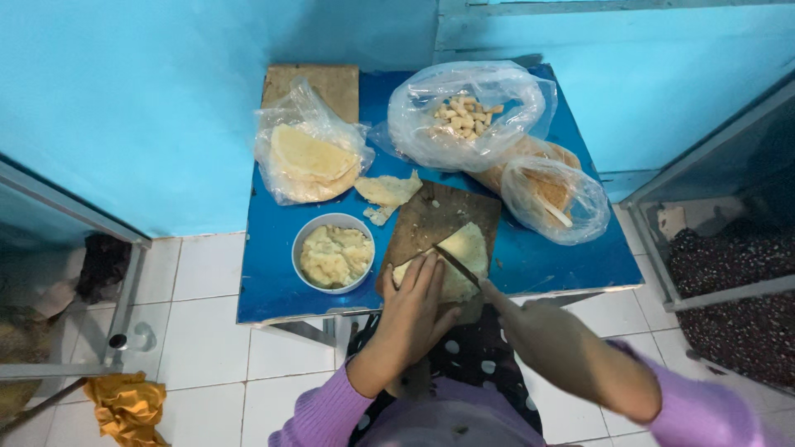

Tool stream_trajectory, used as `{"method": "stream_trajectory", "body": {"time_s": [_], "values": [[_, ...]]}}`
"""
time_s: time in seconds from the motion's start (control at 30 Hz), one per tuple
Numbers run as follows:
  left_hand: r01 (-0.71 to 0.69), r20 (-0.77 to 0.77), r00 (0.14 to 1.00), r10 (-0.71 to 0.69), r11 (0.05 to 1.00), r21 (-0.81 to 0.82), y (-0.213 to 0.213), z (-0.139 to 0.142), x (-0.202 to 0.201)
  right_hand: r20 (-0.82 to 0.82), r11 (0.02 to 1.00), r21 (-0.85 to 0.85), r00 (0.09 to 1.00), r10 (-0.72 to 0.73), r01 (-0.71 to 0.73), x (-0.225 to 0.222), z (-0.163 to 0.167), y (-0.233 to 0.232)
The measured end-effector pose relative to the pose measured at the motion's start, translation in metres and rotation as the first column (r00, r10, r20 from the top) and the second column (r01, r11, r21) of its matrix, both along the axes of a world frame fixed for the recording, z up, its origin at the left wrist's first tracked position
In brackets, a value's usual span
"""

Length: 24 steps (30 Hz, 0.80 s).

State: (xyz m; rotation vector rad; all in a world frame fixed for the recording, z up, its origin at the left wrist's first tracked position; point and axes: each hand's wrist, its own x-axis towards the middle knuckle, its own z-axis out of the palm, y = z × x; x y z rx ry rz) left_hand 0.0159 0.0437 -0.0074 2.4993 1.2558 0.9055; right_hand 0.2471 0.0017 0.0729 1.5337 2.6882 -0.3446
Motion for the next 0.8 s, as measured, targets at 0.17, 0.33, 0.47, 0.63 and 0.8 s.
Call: {"method": "stream_trajectory", "body": {"time_s": [0.17,0.33,0.47,0.63,0.8], "values": [[0.014,-0.005,1.000,-0.013,1.000,0.020,0.000,-0.002,-0.001,0.143,0.986,-0.163,0.990,-0.003,0.026,-0.013,0.031,0.028],[-0.025,-0.032,0.999,0.027,0.998,0.054,0.001,-0.004,0.000,0.099,0.977,-0.185,0.991,-0.086,0.104,-0.023,0.045,0.025],[-0.039,-0.052,0.998,0.043,0.996,0.080,0.002,-0.004,0.001,0.068,0.971,-0.204,0.991,-0.115,0.127,-0.023,0.044,0.016],[-0.044,-0.113,0.992,0.051,0.997,0.071,0.001,-0.002,0.001,-0.064,0.999,-0.002,0.997,-0.036,0.036,-0.027,0.027,0.014],[-0.053,-0.112,0.992,0.063,0.995,0.088,0.004,0.000,0.001,0.014,0.984,-0.134,0.993,-0.115,0.116,-0.015,0.016,0.010]]}}
